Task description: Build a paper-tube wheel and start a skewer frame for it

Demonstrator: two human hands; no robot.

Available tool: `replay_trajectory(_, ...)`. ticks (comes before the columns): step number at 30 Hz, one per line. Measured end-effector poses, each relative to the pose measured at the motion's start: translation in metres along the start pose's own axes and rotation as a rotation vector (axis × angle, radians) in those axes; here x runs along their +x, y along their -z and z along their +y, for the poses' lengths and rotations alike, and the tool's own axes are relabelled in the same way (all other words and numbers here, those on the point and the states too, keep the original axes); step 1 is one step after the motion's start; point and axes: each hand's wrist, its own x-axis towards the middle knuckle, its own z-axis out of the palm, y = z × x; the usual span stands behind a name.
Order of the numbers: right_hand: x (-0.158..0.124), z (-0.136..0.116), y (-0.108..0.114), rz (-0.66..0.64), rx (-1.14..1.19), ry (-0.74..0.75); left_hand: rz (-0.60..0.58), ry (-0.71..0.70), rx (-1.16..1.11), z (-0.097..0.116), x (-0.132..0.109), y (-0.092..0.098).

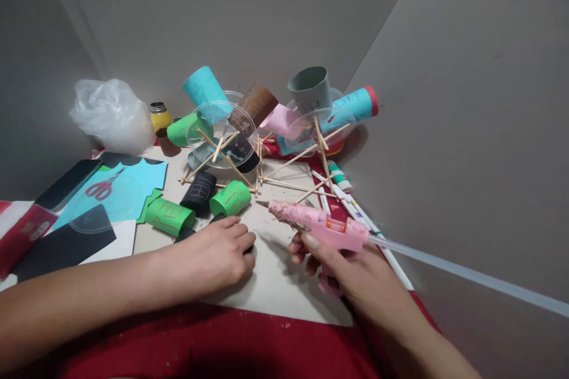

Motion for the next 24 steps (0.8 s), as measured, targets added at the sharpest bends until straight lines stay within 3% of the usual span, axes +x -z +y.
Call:
replay_trajectory(4, 0.008, -0.010, -0.009, -0.114, 0.017, -0.085, 0.100, -0.014, -0.064, -0.007, -0.004, -0.003)
replay_trajectory(7, 0.017, -0.015, -0.014, -0.110, 0.046, -0.082, 0.143, 0.019, -0.172, -0.019, -0.006, 0.003)
replay_trajectory(11, 0.026, -0.013, -0.019, -0.087, 0.142, -0.127, 0.159, 0.098, -0.452, -0.032, -0.012, 0.012)
replay_trajectory(14, 0.024, -0.013, -0.025, -0.048, 0.193, -0.169, 0.245, 0.152, -0.743, -0.039, -0.016, 0.017)
replay_trajectory(21, 0.005, -0.022, -0.029, 0.133, 0.196, -0.260, 0.473, 0.568, -1.268, -0.060, -0.017, 0.017)
replay_trajectory(24, 0.001, -0.015, -0.024, 0.037, 0.069, -0.284, 0.579, 0.762, -1.441, -0.069, -0.016, 0.010)
